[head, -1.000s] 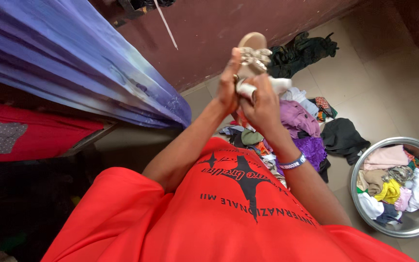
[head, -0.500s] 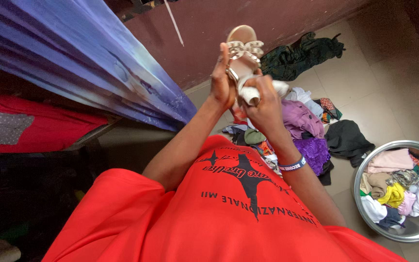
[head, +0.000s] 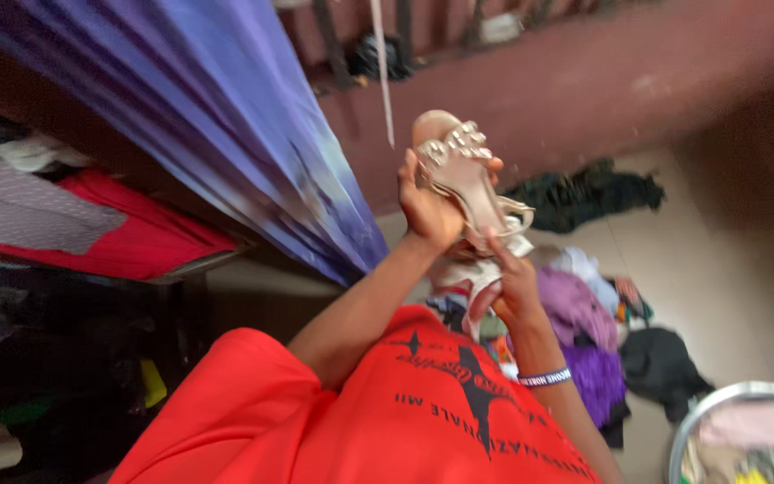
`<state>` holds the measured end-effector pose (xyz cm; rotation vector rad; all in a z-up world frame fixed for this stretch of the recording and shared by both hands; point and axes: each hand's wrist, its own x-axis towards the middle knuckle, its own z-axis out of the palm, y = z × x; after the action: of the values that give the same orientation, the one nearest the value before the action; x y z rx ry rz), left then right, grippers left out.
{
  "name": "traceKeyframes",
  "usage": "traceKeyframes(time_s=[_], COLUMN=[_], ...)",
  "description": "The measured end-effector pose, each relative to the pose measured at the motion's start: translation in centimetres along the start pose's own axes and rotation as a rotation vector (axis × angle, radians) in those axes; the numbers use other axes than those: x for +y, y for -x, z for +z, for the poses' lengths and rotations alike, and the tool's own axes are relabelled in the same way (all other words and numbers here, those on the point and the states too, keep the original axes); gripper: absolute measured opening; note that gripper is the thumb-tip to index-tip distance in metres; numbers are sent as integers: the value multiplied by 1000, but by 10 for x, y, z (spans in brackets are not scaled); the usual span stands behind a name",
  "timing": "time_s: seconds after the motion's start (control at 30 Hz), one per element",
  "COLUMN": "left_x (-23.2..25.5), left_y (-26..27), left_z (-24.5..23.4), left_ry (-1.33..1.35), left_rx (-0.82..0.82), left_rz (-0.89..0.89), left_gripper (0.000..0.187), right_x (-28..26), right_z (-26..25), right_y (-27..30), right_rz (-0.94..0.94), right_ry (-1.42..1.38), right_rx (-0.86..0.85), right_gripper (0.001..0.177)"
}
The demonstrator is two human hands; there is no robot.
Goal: The person cleans a pair of black sandals and a pair of beige high-heeled shoes by wiping them with a cloth and then places them inside a wardrobe.
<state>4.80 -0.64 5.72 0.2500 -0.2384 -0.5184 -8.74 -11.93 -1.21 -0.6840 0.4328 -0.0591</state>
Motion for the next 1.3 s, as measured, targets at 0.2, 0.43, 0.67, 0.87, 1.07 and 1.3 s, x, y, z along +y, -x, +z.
traceKeyframes(time_s=[0.2,0.43,0.67,0.87,1.07,1.3], left_x=[57,114,94,105,147,257], left_y=[5,0,18,52,98,114], left_z=[-20,-47,-31,-62,-69,-132], left_ry=[57,-960,-1003,-970,-1268,-1040], left_rx=[-88,2,-216,-75,208,658], left_rz=[-266,-625,-536,-16,504,750], left_gripper=[70,64,47,35,31,30], right_x=[-56,-99,-51,-16,-4,32], right_z=[31,94,142,151,154,175], right_y=[-18,-15,-41,-49,-50,-44], right_rz=[-300,-614,-791,-466,-434,-329], right_ry=[53,592,870,315,372,512], right_rx=[87,-152,-381,-406,-385,-478], right_gripper=[42,57,51,39,35,22])
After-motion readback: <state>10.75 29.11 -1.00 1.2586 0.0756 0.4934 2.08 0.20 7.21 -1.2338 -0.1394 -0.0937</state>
